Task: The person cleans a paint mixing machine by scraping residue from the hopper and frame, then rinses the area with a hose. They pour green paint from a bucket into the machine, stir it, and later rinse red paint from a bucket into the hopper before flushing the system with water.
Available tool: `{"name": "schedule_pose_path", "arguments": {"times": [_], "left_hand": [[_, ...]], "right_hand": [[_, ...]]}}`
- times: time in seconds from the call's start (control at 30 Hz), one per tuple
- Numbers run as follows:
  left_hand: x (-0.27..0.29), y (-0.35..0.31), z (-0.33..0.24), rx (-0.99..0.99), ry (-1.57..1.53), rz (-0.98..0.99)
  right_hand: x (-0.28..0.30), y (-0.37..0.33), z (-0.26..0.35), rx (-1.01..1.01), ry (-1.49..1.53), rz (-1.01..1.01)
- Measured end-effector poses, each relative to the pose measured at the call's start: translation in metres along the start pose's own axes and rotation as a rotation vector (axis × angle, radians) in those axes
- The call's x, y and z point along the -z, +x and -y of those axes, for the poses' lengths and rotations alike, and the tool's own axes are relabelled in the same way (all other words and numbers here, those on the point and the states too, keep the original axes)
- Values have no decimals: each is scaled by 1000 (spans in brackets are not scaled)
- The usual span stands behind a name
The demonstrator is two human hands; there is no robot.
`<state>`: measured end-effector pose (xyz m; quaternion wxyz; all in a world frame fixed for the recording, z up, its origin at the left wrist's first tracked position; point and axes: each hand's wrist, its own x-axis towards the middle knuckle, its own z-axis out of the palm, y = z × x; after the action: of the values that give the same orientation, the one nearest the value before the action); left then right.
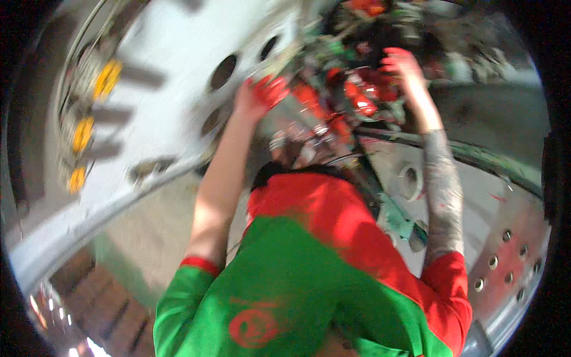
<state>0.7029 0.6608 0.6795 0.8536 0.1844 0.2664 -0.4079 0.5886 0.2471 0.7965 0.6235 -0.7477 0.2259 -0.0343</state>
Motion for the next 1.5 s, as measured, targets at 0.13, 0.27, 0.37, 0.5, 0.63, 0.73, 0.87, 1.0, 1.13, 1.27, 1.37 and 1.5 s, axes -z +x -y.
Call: {"name": "schedule_pose_path", "arguments": {"times": [0.13, 0.27, 0.37, 0.5, 0.63, 0.73, 0.87, 1.0, 1.13, 1.27, 1.37, 1.5], "left_hand": [[36, 18, -6, -60, 363, -150], [114, -2, -12, -43, 777, -331], [197, -46, -11, -62, 1129, -456], [290, -131, 7, -44, 1424, -557], [342, -218, 27, 257, 1231, -947], [359, -261, 45, 300, 1158, -1048], [358, -278, 61, 182, 1038, -975], [342, -256, 60, 80, 995, -943], [325, -219, 48, 48, 987, -895], [314, -190, 36, -4, 974, -795], [311, -178, 32, -21, 968, -789], [313, -178, 32, -22, 954, -793]], "right_hand": [[-3, 11, 3, 142, 53, 14], [14, 31, 19, 85, 86, -10], [31, 57, 29, 58, 133, -43], [49, 99, 39, 75, 200, -114], [55, 125, 38, -1, 286, -117], [56, 134, 32, 46, 349, -147], [57, 142, 31, 31, 153, -204], [55, 152, 33, 152, -230, -335], [52, 161, 33, 84, -344, -396], [53, 170, 34, 0, -388, -375], [52, 174, 37, -19, -406, -361], [51, 172, 47, -97, -420, -336]]}}
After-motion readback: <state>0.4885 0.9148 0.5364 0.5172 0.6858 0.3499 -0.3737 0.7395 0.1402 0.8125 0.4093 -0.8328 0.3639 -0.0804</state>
